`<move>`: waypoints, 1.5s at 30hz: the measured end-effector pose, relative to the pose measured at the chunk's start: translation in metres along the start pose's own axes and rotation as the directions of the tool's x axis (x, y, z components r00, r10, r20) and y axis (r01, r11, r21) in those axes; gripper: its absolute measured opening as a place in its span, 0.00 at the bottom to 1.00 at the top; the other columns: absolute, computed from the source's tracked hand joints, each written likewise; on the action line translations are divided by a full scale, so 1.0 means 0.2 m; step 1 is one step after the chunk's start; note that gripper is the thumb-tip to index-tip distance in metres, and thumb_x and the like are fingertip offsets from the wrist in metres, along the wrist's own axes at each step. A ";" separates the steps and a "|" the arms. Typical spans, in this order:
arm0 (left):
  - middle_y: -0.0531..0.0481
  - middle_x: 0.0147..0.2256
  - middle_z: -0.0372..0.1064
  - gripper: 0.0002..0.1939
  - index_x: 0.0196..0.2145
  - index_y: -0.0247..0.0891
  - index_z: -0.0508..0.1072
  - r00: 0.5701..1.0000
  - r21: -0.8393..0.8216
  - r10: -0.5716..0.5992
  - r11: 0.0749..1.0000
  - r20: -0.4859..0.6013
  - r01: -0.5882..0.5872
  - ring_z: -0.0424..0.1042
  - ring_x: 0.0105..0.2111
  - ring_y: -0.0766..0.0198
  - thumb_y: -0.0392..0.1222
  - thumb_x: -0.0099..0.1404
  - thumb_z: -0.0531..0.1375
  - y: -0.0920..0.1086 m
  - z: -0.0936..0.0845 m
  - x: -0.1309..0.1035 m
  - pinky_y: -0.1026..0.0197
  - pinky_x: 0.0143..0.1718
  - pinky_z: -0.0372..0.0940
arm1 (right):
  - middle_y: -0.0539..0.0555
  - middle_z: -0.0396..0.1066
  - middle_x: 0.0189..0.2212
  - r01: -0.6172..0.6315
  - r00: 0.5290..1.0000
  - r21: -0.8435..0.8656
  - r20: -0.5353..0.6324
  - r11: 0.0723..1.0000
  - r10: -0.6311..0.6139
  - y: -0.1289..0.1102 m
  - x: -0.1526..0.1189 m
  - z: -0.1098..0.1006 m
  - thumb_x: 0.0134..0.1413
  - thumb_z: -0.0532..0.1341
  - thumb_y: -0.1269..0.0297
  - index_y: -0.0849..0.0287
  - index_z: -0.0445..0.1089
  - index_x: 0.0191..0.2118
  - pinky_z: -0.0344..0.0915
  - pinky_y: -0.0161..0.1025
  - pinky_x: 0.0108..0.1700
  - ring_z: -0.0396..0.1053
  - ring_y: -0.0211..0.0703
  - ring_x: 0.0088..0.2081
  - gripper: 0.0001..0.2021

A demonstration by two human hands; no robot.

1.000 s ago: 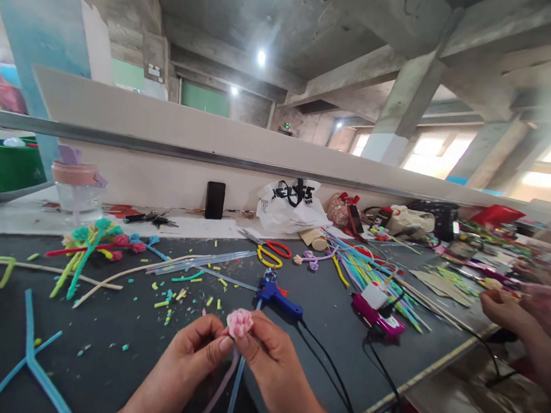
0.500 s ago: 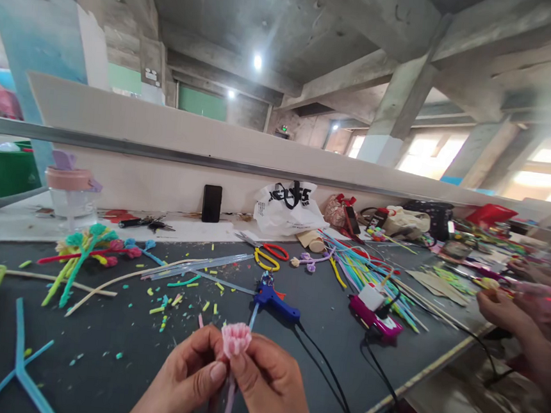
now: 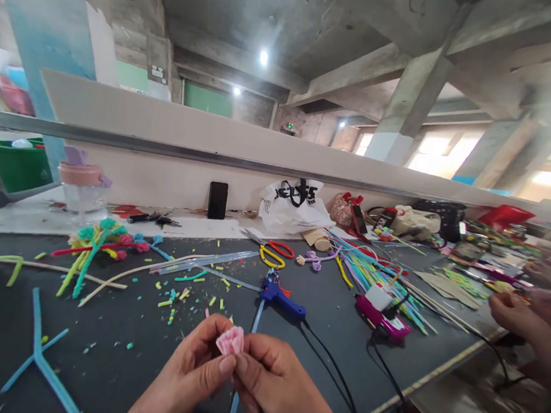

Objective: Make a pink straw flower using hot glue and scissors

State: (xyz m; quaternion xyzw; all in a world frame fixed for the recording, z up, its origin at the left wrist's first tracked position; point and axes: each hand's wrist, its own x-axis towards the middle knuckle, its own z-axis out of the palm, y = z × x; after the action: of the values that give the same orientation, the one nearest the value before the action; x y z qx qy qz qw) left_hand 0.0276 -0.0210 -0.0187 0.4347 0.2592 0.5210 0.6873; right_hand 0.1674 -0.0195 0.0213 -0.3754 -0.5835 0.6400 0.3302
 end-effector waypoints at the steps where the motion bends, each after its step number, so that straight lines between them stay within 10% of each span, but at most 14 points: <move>1: 0.55 0.25 0.58 0.16 0.32 0.38 0.66 1.000 -0.002 0.003 1.000 -0.002 -0.003 0.57 0.24 0.70 0.50 0.53 0.64 0.00 0.00 0.00 0.67 0.24 0.49 | 0.40 0.50 0.12 0.010 1.000 -0.033 0.004 0.999 -0.009 -0.01 -0.01 -0.01 0.47 0.59 0.42 0.60 0.63 0.27 0.45 0.27 0.13 0.47 0.27 0.12 0.22; 10: 0.56 0.24 0.57 0.14 0.33 0.39 0.66 1.000 -0.070 -0.026 0.997 0.001 0.026 0.56 0.24 0.70 0.49 0.54 0.64 0.03 0.04 -0.01 0.66 0.23 0.50 | 0.45 0.56 0.18 0.184 0.979 -0.213 0.121 0.960 -0.161 -0.05 -0.04 -0.03 0.58 0.51 0.47 0.58 0.72 0.38 0.49 0.29 0.18 0.49 0.31 0.18 0.20; 24: 0.57 0.24 0.56 0.16 0.36 0.40 0.66 0.999 0.061 -0.048 0.997 0.003 0.048 0.53 0.21 0.71 0.53 0.56 0.60 0.01 -0.01 0.02 0.68 0.20 0.53 | 0.51 0.68 0.24 0.236 0.969 -0.400 0.033 0.886 -0.244 -0.04 -0.01 -0.01 0.59 0.53 0.56 0.60 0.72 0.30 0.61 0.35 0.34 0.66 0.40 0.29 0.16; 33: 0.56 0.22 0.60 0.12 0.34 0.38 0.67 0.998 0.029 -0.032 0.999 -0.047 0.033 0.54 0.19 0.73 0.50 0.59 0.60 0.01 0.02 0.02 0.70 0.18 0.50 | 0.43 0.49 0.15 0.004 0.998 -0.133 -0.058 0.991 -0.012 -0.03 0.01 -0.06 0.53 0.53 0.43 0.60 0.61 0.21 0.41 0.31 0.18 0.44 0.30 0.17 0.23; 41: 0.56 0.26 0.61 0.22 0.39 0.40 0.67 1.000 0.024 0.023 0.999 0.017 -0.023 0.54 0.19 0.75 0.51 0.49 0.67 0.02 0.01 0.03 0.70 0.17 0.54 | 0.42 0.49 0.14 -0.015 0.981 0.078 -0.191 0.997 0.030 0.04 0.04 -0.07 0.47 0.61 0.45 0.61 0.61 0.21 0.37 0.31 0.17 0.42 0.27 0.16 0.22; 45: 0.55 0.29 0.63 0.18 0.39 0.40 0.67 0.993 -0.038 0.020 0.999 -0.117 -0.024 0.58 0.21 0.73 0.47 0.53 0.65 0.04 0.01 0.03 0.69 0.18 0.57 | 0.43 0.56 0.16 -0.032 0.970 0.185 -0.233 0.982 0.076 0.01 0.04 -0.06 0.50 0.60 0.49 0.62 0.63 0.25 0.34 0.30 0.16 0.42 0.26 0.15 0.18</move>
State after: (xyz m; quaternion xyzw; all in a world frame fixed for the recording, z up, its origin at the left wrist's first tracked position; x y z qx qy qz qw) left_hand 0.0270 -0.0145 -0.0092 0.3926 0.2838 0.5582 0.6736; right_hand 0.1741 -0.0056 0.0180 -0.4341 -0.4688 0.6490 0.4131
